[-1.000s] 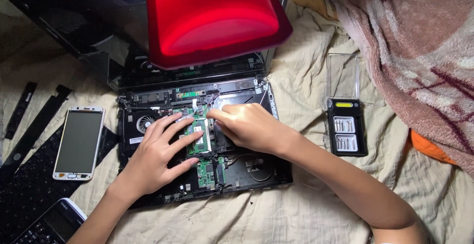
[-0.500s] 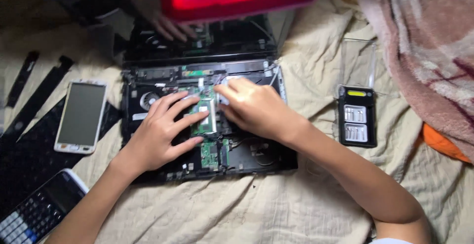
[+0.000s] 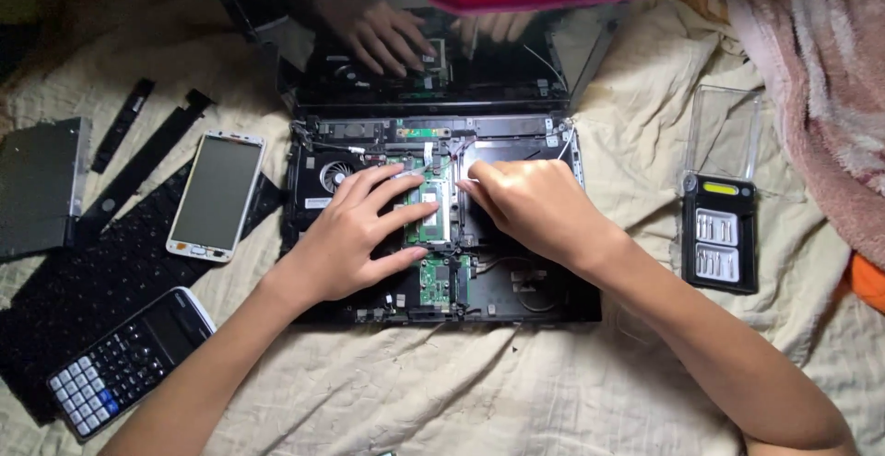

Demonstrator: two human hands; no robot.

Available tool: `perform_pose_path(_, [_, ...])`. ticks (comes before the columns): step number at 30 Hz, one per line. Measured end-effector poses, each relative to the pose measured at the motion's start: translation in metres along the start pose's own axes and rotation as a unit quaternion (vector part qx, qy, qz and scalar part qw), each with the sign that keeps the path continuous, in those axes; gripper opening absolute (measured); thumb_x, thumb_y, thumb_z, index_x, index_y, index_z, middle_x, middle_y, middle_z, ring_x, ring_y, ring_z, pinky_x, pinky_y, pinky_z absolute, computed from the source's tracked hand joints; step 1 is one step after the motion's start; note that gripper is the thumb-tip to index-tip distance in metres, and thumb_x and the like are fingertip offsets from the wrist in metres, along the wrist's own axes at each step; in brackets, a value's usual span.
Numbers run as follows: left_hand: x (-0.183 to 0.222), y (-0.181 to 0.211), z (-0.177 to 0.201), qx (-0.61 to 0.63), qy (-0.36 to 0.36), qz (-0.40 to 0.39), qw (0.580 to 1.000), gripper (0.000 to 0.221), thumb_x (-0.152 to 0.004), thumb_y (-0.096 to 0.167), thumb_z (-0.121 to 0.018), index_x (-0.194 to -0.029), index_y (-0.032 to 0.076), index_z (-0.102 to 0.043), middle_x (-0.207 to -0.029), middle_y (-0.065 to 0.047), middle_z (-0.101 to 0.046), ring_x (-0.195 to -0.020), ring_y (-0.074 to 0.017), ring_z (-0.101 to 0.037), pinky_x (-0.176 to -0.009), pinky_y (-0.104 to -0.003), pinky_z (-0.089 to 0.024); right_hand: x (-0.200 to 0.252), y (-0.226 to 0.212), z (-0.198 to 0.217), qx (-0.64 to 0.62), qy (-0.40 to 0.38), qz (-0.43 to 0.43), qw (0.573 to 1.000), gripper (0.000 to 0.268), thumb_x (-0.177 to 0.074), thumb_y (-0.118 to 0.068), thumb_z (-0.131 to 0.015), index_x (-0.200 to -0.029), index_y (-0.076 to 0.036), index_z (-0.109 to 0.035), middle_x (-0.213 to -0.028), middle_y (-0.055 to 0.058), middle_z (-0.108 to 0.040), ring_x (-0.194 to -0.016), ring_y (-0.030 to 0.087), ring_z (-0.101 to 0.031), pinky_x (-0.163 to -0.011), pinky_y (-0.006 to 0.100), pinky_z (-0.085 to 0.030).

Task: Disassembling laptop components by prying off parts and removing internal screws with a screwdriver.

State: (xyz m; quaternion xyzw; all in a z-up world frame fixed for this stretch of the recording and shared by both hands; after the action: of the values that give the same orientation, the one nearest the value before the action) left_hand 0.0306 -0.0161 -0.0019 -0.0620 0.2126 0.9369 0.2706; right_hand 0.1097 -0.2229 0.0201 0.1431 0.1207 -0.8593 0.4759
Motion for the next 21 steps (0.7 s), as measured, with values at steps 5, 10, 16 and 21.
perform_pose_path(5, [0.0,0.0,0.0,0.005,-0.003,0.0,1.0,0.049,-0.098,0.051,-0.06,-0.135,0.019,-0.064,-0.144,-0.012,-0.056,-0.143,-0.0347,-0.042,-0.12,-0.053,-0.028,-0.008,-0.007,0.007,-0.027,-0.01,0.008,1.0,0.02,-0.1,-0.016,-0.058,-0.12,-0.013,-0.062,-0.072,0.004,-0.067,-0.069,0.025,-0.072,-0.055,0.036,-0.059])
perform_pose_path(10, [0.001,0.001,0.0,0.012,-0.01,0.002,1.0,0.049,-0.098,0.051,-0.059,-0.135,0.019,-0.064,-0.144,-0.013,-0.055,-0.143,-0.0356,-0.042,-0.12,-0.054,-0.027,-0.008,-0.008,0.009,0.004,-0.001,-0.003,1.0,0.026,-0.1,-0.025,-0.06,-0.124,-0.015,-0.061,-0.075,0.001,-0.066,-0.072,0.022,-0.072,-0.056,0.034,-0.058])
perform_pose_path(16, [0.001,0.0,0.0,0.011,-0.005,-0.005,1.0,0.05,-0.098,0.051,-0.06,-0.135,0.018,-0.064,-0.144,-0.014,-0.055,-0.143,-0.037,-0.042,-0.119,-0.055,-0.028,-0.009,-0.007,0.008,-0.042,-0.038,-0.011,0.998,0.029,-0.105,-0.021,-0.048,-0.133,-0.017,-0.055,-0.069,0.007,-0.069,-0.066,0.03,-0.073,-0.057,0.041,-0.059])
perform_pose_path(21, [0.003,-0.001,-0.004,0.001,0.026,-0.028,0.999,0.05,-0.099,0.052,-0.059,-0.134,0.017,-0.064,-0.143,-0.015,-0.055,-0.142,-0.0386,-0.043,-0.118,-0.055,-0.029,-0.003,-0.005,0.006,0.001,-0.021,0.008,1.0,0.023,-0.1,-0.024,-0.062,-0.12,-0.015,-0.064,-0.068,0.005,-0.065,-0.07,0.028,-0.072,-0.058,0.038,-0.058])
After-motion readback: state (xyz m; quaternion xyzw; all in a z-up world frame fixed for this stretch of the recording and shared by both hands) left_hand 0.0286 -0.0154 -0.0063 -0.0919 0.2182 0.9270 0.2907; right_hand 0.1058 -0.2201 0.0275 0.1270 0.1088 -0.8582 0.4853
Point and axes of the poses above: each hand's wrist, its own x-axis away from the middle knuckle, its own z-axis out of the back of the hand, y = z × x, the point moved 4 cm from there along -x, towards the middle knuckle
